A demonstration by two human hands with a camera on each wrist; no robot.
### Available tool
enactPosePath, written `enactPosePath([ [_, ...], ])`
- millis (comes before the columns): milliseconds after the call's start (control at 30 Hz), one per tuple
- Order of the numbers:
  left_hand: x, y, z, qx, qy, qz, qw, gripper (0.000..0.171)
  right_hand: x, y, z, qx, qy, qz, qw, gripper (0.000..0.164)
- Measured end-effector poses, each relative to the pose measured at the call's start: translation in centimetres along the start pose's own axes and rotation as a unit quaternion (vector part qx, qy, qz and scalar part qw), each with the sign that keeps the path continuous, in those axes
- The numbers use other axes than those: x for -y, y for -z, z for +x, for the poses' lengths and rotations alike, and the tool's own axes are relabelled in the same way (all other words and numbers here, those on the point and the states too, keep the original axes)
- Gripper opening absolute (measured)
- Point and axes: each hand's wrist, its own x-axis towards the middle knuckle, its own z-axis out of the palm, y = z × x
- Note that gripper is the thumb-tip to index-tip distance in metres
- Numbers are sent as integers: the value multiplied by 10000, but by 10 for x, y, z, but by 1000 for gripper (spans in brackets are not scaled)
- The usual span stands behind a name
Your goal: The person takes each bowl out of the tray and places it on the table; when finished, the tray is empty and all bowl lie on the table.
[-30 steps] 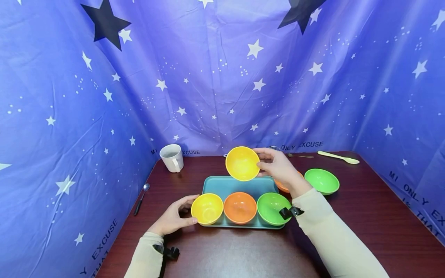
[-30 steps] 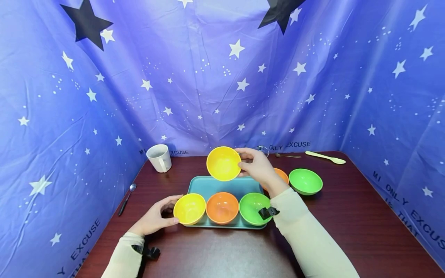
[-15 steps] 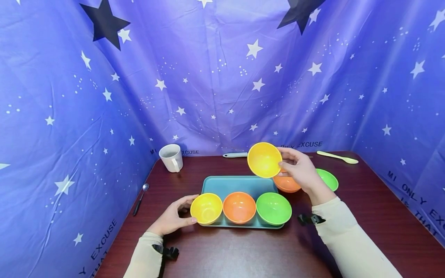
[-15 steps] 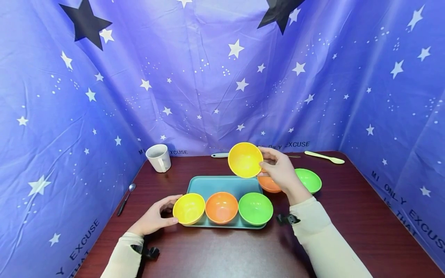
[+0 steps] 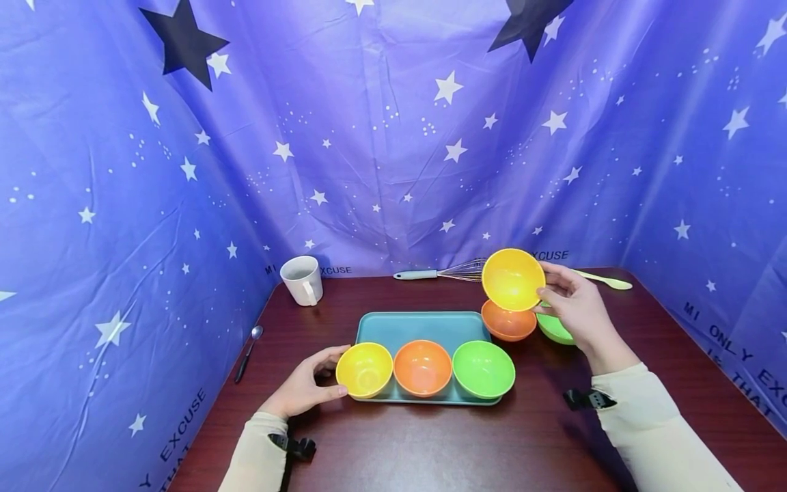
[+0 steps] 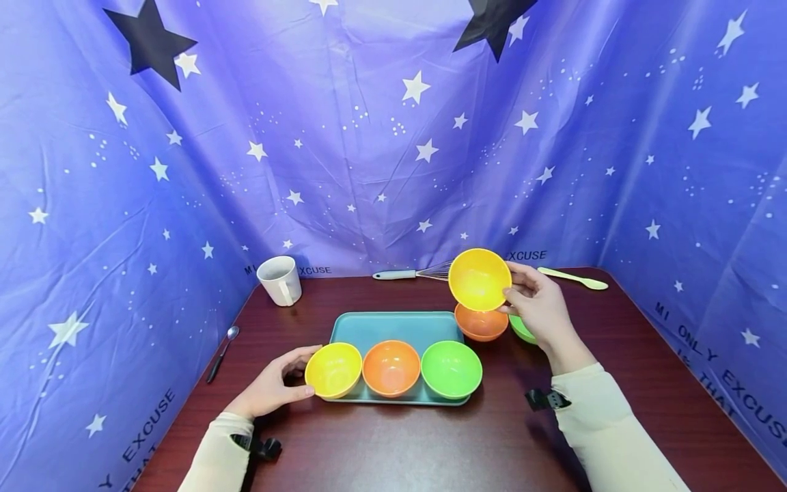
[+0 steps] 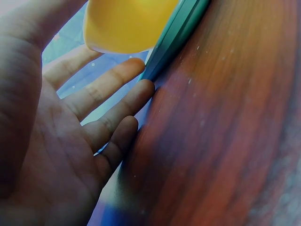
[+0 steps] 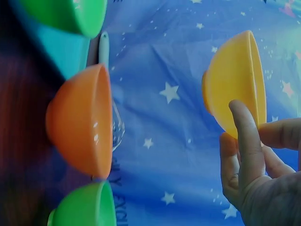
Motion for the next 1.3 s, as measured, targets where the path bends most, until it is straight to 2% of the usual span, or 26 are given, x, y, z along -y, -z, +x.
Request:
enactPosePath([
  [133,0,0,0,-16,-18,-6,10000,73,-7,16,-5,-96,2,234,9997,56],
  [300,-1,0,0,-8,84,53,10000,73,-13,34,-14,-279,-24,261,9993,56],
  [567,-2,-1,0,-8,137,65,9999,72,-24,67,-24,-609,16,1044,9927,55],
  [767,-3,-1,-1,5,97,16,10000,72,-31,88,-27,-688,130,1560,9853,54],
  [1067,-3,-1,-1,6,106,-8,9999,73,-41,109,-32,-955,-21,1729,9803,54],
  [1300,-3,0,0,14,106,-34,9999,72,-52,123,-35,-1296,-446,1660,9766,56],
])
